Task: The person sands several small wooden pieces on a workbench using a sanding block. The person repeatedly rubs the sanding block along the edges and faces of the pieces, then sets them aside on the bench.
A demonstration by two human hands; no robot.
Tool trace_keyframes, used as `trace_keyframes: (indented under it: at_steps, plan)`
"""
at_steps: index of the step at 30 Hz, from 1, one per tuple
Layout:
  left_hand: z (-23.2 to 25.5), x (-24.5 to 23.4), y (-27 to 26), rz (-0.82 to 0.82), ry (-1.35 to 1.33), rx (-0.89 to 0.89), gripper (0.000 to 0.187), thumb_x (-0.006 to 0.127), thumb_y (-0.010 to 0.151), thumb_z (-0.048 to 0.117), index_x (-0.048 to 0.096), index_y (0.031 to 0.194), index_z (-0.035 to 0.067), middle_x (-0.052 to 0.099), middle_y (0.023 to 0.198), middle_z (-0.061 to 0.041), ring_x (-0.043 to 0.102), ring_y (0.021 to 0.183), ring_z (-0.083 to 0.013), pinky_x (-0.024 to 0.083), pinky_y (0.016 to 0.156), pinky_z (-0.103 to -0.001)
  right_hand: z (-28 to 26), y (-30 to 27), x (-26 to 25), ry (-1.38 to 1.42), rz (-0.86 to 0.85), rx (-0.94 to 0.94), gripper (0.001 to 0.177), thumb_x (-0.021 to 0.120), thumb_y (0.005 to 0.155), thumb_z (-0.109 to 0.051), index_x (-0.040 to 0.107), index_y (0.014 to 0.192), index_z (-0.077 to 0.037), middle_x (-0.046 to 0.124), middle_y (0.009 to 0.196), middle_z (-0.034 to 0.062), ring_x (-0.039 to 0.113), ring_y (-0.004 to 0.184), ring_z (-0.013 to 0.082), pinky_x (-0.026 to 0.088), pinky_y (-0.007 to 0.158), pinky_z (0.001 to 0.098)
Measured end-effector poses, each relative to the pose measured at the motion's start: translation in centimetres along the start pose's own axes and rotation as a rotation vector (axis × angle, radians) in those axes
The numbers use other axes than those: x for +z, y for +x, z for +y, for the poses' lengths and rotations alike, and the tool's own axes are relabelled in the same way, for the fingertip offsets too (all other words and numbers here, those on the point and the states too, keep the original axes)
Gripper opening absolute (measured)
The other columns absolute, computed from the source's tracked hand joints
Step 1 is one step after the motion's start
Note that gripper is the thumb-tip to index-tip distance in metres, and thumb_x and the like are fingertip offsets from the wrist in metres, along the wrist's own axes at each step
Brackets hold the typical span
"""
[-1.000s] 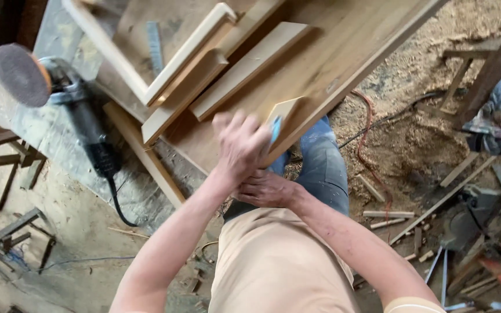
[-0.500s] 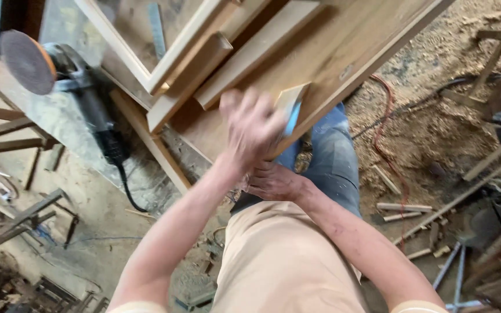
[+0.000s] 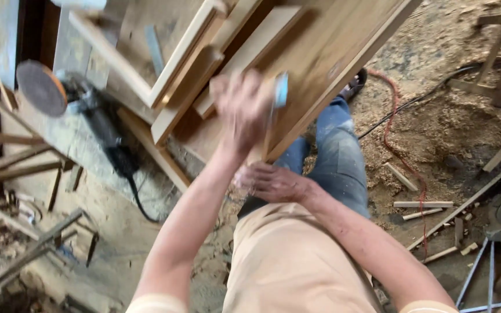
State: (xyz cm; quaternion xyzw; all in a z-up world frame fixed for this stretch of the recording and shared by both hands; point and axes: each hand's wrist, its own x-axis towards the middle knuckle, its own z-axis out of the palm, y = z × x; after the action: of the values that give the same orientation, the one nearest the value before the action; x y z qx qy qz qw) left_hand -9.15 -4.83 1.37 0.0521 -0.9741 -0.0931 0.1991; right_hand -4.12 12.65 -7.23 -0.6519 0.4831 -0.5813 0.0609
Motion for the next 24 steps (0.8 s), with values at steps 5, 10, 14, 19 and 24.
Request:
trace_keyframes:
  at_steps: [5,10,14,19,24]
  plan:
    - [1.3,-3.9,-3.9,-0.008,-0.177,-0.159,0.015,0.071,0.083,0.012,0.055,0.082,0.012,0.045,0.082,-0.009,0.051,0.077,-0.0340,0.039,0.075,-0.043,-0.5,1.1,-0.5,-0.023,-0.003,0.022,0.030,0.049,0.106,-0.011,0.074,0.090,-0.007,0.074,0.100,0.0137,0.072,0.093,0.0327,0.058,0.089,0.0512]
    - [-2.1,0.6,-2.2,0.109,0.162,-0.134,0.007,0.066,0.082,0.013,0.059,0.081,0.015,0.055,0.088,-0.004,0.055,0.086,-0.0274,0.038,0.083,-0.042,-2.2,2.3,-1.0,-0.048,0.013,0.066,0.026,0.051,0.102,-0.008,0.075,0.094,-0.003,0.075,0.107,0.0172,0.072,0.101,0.0367,0.056,0.094,0.0525]
    - [-1.6,1.0,-4.3,0.167,-0.072,-0.273,0.018,0.073,0.079,0.013,0.056,0.080,0.013,0.051,0.088,-0.003,0.057,0.082,-0.0285,0.041,0.068,-0.039,-4.5,4.0,-2.4,-0.311,0.070,0.236,0.031,0.067,0.091,-0.029,0.076,0.112,-0.008,0.070,0.112,0.0185,0.071,0.101,0.0411,0.057,0.087,0.0601]
    - [0.3,0.6,-5.6,0.239,-0.011,-0.388,0.017,0.066,0.084,0.015,0.051,0.077,0.015,0.051,0.083,-0.002,0.056,0.076,-0.0271,0.040,0.066,-0.038,-7.8,0.1,2.3,-0.101,0.437,1.127,0.056,0.090,0.079,-0.026,0.059,0.121,-0.004,0.063,0.098,0.0113,0.064,0.090,0.0288,0.054,0.077,0.0421]
    - [0.3,1.1,-6.8,0.283,-0.134,-0.491,0.017,0.063,0.095,0.029,0.053,0.081,0.025,0.051,0.076,0.003,0.060,0.070,-0.0230,0.042,0.065,-0.033,-8.9,2.3,2.0,0.146,0.477,1.561,0.037,0.080,0.085,-0.014,0.064,0.118,-0.019,0.067,0.083,0.0050,0.066,0.072,0.0160,0.053,0.059,0.0351]
